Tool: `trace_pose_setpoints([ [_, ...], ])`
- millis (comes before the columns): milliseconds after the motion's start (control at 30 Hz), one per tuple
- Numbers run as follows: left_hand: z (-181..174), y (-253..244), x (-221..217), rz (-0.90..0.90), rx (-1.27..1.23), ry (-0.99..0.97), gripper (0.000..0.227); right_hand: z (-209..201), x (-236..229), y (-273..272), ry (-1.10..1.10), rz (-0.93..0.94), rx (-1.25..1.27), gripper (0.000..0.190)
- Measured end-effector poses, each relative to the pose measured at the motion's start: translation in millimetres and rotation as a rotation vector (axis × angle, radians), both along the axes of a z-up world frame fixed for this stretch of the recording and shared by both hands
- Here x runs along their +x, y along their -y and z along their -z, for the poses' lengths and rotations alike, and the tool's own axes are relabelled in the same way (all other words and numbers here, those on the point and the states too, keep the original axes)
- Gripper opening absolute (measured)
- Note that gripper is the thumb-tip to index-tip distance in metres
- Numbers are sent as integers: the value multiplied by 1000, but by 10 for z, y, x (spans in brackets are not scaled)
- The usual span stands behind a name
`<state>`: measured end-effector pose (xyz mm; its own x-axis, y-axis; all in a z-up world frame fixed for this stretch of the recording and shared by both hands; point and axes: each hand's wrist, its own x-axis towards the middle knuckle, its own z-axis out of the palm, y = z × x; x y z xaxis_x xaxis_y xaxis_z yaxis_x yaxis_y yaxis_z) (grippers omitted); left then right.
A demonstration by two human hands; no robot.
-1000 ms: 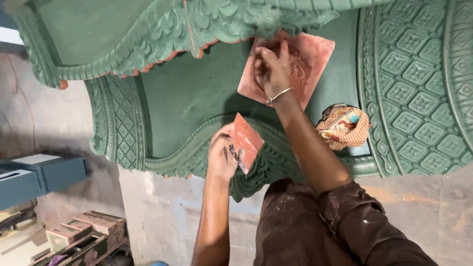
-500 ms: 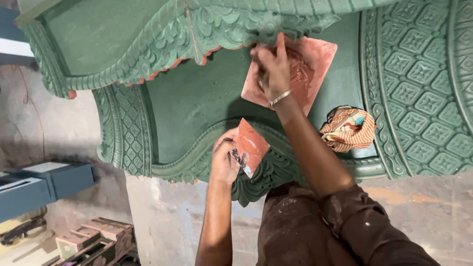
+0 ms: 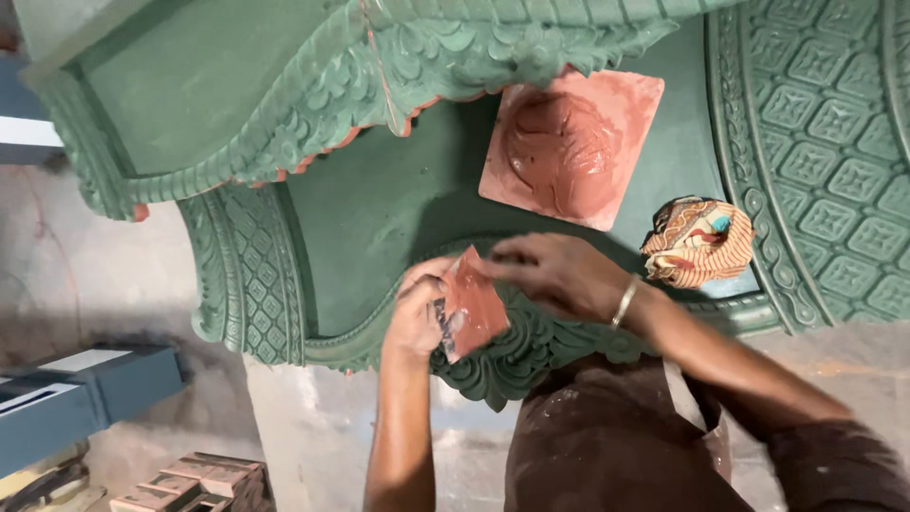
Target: The person applies reddish-brown paint to the carved edges of a green wooden furniture piece using a small brush and a paint palette. The person repeatedly dips the brush into the paint and carefully coats the detailed carvings along the frame.
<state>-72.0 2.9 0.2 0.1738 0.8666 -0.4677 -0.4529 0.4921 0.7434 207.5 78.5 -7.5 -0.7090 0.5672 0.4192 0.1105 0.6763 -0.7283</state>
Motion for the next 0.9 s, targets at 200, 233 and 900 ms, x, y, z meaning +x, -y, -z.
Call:
trace_pose_setpoints([
  [200, 170, 37, -311, -212, -34, -52, 42, 334, 131, -120, 128, 219, -308, 55],
  [233, 195, 15, -310, -203, -43, -74, 44, 532, 3, -236, 154, 367, -589, 39],
  [900, 169, 418, -324, -173, -212, -61, 53, 1866, -1210, -1198, -993, 715, -985, 98],
])
